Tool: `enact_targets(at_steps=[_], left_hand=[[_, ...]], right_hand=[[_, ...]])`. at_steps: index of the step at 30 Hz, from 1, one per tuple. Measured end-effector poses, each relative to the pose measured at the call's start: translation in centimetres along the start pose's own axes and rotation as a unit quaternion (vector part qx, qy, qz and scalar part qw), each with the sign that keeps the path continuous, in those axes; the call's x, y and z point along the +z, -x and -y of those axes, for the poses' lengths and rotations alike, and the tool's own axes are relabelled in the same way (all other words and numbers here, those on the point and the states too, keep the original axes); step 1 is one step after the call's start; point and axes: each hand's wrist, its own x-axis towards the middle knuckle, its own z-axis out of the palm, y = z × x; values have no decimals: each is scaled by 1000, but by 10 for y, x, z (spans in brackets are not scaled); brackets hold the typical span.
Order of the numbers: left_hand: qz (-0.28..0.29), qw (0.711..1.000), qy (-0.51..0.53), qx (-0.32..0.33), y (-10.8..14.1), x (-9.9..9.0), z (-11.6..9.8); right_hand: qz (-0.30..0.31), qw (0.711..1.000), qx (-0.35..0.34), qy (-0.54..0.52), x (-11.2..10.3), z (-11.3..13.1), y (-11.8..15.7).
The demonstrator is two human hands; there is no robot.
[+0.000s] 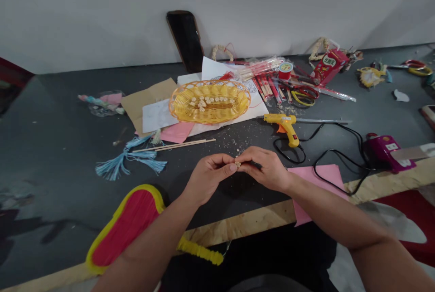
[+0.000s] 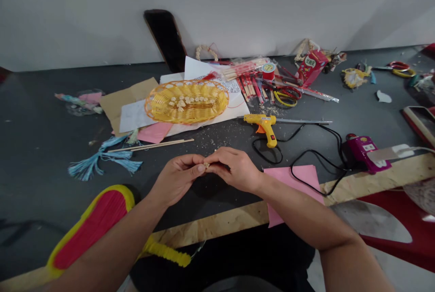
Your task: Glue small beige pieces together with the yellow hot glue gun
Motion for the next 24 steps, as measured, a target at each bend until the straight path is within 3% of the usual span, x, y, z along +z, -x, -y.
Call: enact_targets(at_steps=[9,16,24], left_hand=[[-2,1000,-2,19,0,0,0],[-10,1000,10,20,-1,0,0],[-8,1000,8,17,0,0,-1]], right_hand=[[0,999,35,-22,1,3,0],[-1,993,107,-51,-6,6,-1],[14,997,75,-30,-10,10,-5]])
